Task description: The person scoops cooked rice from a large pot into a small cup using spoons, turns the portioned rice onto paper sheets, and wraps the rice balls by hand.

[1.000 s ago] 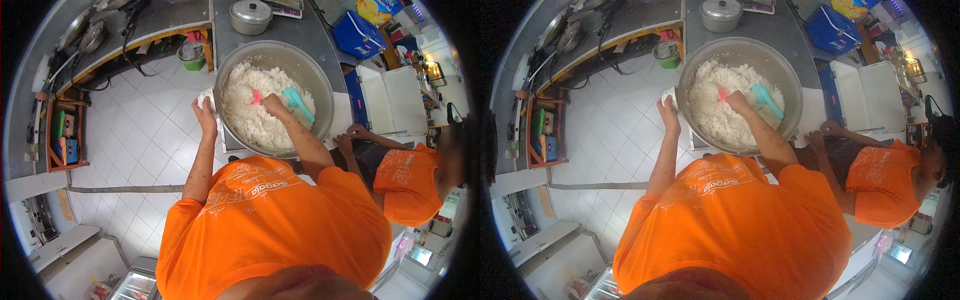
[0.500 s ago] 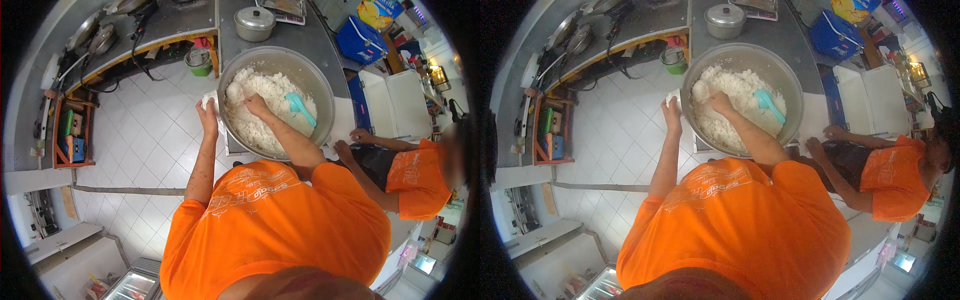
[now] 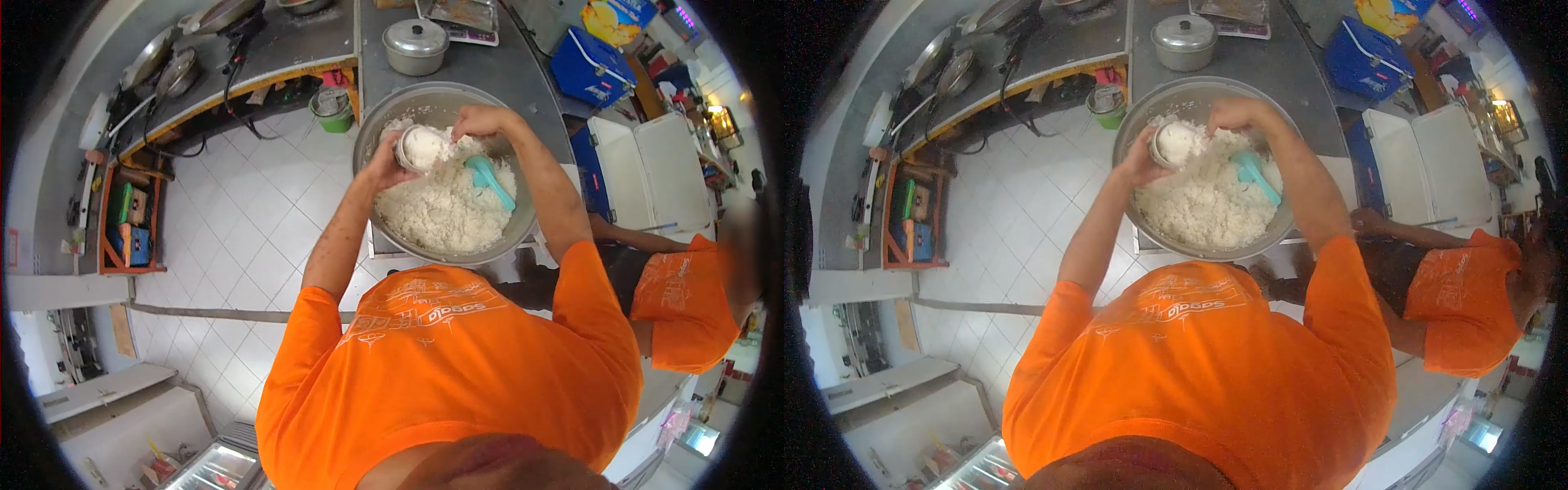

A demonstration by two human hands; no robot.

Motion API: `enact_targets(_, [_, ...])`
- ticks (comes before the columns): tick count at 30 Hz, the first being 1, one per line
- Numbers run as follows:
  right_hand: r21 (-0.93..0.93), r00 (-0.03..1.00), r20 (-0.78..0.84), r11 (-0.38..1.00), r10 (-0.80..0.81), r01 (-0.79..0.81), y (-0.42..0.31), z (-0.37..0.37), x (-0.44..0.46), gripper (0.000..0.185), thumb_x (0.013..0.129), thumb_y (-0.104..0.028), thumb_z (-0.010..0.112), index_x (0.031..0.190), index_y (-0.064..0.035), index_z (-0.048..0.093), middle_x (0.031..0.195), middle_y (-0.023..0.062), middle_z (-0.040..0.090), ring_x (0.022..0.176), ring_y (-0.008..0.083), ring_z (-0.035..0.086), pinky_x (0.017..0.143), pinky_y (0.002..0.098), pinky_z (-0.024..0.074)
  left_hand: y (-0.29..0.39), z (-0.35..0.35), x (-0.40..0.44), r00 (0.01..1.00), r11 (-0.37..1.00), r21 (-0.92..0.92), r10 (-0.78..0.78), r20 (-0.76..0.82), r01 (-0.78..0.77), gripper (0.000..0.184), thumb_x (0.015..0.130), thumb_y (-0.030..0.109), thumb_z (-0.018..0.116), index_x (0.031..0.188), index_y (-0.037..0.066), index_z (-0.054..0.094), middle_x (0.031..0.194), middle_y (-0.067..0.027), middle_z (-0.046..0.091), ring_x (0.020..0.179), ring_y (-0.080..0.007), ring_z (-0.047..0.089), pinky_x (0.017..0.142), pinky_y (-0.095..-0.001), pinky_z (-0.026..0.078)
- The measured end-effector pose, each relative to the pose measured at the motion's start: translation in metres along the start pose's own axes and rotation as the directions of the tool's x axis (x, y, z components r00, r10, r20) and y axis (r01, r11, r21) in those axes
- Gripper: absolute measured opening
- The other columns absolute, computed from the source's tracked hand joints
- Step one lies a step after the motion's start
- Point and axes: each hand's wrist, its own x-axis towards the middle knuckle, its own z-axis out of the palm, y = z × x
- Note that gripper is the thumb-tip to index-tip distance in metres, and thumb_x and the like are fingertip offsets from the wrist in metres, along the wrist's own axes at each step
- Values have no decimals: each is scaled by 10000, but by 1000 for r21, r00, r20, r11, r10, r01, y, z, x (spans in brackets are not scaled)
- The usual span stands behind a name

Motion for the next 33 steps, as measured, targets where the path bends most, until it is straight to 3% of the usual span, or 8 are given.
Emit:
enact_targets(3, [-587, 970, -94, 800, -222, 126, -3, -7, 7, 267, 718, -248, 644, 839, -15, 690, 811, 160, 678, 800, 269, 671, 656, 440, 510, -23, 22, 4, 993, 967, -244, -56, 106, 80, 531, 911, 437, 280, 1297, 120, 460, 1191, -106, 541, 1012, -232, 571, 830, -389, 528])
enact_targets(6, [-680, 802, -489, 725, -342, -105, -22, 18, -42, 203, 747, -184, 613, 863, -39, 696, 830, 170, 674, 795, 289, 674, 670, 435, 526, -43, 30, 13, 997, 871, -487, -33, 71, 63, 524, 896, 452, 285, 1240, 117, 496, 1140, -105, 552, 970, -243, 572, 788, -367, 541])
enact_targets(11, [-735, 760, -495, 669, -421, -108, 7, 113, -50, 278, 825, -90, 506, 1077, -31, 608, 781, 148, 664, 722, 289, 672, 588, 413, 532, -55, 39, 32, 977, 786, -604, 3, -212, -133, 530, 898, 489, 288, 1218, 121, 495, 1156, -109, 539, 1023, -254, 538, 794, -387, 517])
enact_targets(20, [-559, 653, -624, 829, -429, 10, 28, 87, -72, 254, 860, -134, 494, 1059, -32, 615, 780, 133, 659, 743, 298, 658, 628, 434, 503, -40, 34, 10, 983, 914, -382, 74, -170, -135, 912, 786, 827, 198, 1350, 142, 407, 1328, -104, 454, 1181, -266, 452, 969, -436, 370])
enact_targets(22, [214, 731, -678, 931, -77, 296, 54, 97, -54, 238, 879, -168, 484, 945, -18, 657, 834, 189, 659, 792, 344, 645, 685, 426, 480, -28, 49, -8, 969, 893, -431, 22, -248, -130, 926, 767, 844, 223, 1359, 155, 404, 1340, -100, 448, 1200, -277, 431, 1012, -469, 302])
enact_targets(26, [228, 775, -626, 928, -91, 293, 41, 167, -28, 272, 890, -175, 462, 865, -1, 670, 850, 227, 652, 789, 352, 638, 706, 394, 472, -38, 59, -1, 927, 919, -335, 75, -367, -207, 945, 751, 856, 240, 1373, 161, 389, 1341, -97, 448, 1227, -276, 407, 1009, -485, 296])
enact_targets(28, [122, 675, -722, 933, -150, 339, 43, 185, -14, 218, 880, -137, 491, 859, 15, 645, 713, 148, 641, 639, 214, 610, 618, 331, 469, -36, 57, -10, 946, 945, -246, 141, -292, -217, 929, 771, 840, 235, 1379, 153, 379, 1341, -94, 447, 1257, -271, 382, 1006, -502, 300])
enact_targets(33, [185, 772, -624, 939, -117, 291, 38, 128, -23, 229, 890, -152, 481, 854, 9, 640, 715, 177, 635, 686, 296, 626, 660, 378, 472, -37, 40, -15, 946, 978, -69, 170, -276, -196, 837, 838, 759, 271, 1353, 113, 411, 1310, -94, 472, 1221, -287, 445, 967, -518, 359])
